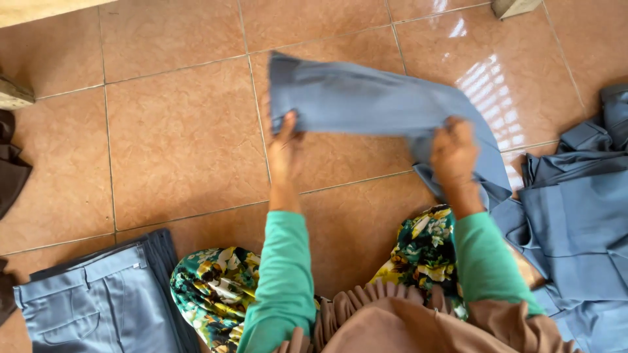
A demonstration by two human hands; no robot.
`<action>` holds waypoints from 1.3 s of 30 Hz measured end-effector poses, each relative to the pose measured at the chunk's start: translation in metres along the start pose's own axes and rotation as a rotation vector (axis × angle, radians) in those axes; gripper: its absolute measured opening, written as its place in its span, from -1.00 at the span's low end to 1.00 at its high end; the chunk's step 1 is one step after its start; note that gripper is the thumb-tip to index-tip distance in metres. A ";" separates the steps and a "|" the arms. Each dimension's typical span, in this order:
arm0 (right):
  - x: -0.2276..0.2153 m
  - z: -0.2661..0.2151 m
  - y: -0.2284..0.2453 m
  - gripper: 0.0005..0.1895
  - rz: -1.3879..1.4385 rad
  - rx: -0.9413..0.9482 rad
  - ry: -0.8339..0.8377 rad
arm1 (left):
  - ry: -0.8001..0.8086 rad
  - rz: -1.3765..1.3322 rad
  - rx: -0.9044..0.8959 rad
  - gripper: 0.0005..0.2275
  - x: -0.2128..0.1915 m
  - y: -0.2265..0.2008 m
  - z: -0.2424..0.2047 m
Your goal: A person sitting on the floor folds several pairs of grey trousers and stacks them.
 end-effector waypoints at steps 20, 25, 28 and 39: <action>0.061 -0.117 0.221 -0.84 0.220 -0.239 0.446 | -0.614 0.199 -0.731 -0.10 -0.184 0.107 -0.137; 0.049 -0.121 0.213 -0.85 0.115 -0.288 0.358 | -0.613 0.326 -0.725 -0.31 -0.213 0.127 -0.122; 0.052 -0.129 0.199 -0.88 0.029 -0.301 0.354 | -0.627 0.297 -0.549 -0.29 -0.243 0.100 -0.098; 0.043 -0.137 0.198 -0.83 -0.002 -0.287 0.349 | -0.878 -0.013 -0.197 -0.14 -0.415 -0.003 -0.046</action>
Point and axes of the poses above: each hand's wrist, its own z-axis towards the middle knuckle, its own x-axis out of the palm, y = z × x, the point moved 4 cm from there along z, towards the middle knuckle, and after that the axes turned 14 degrees about x, right-handed, at the moved point
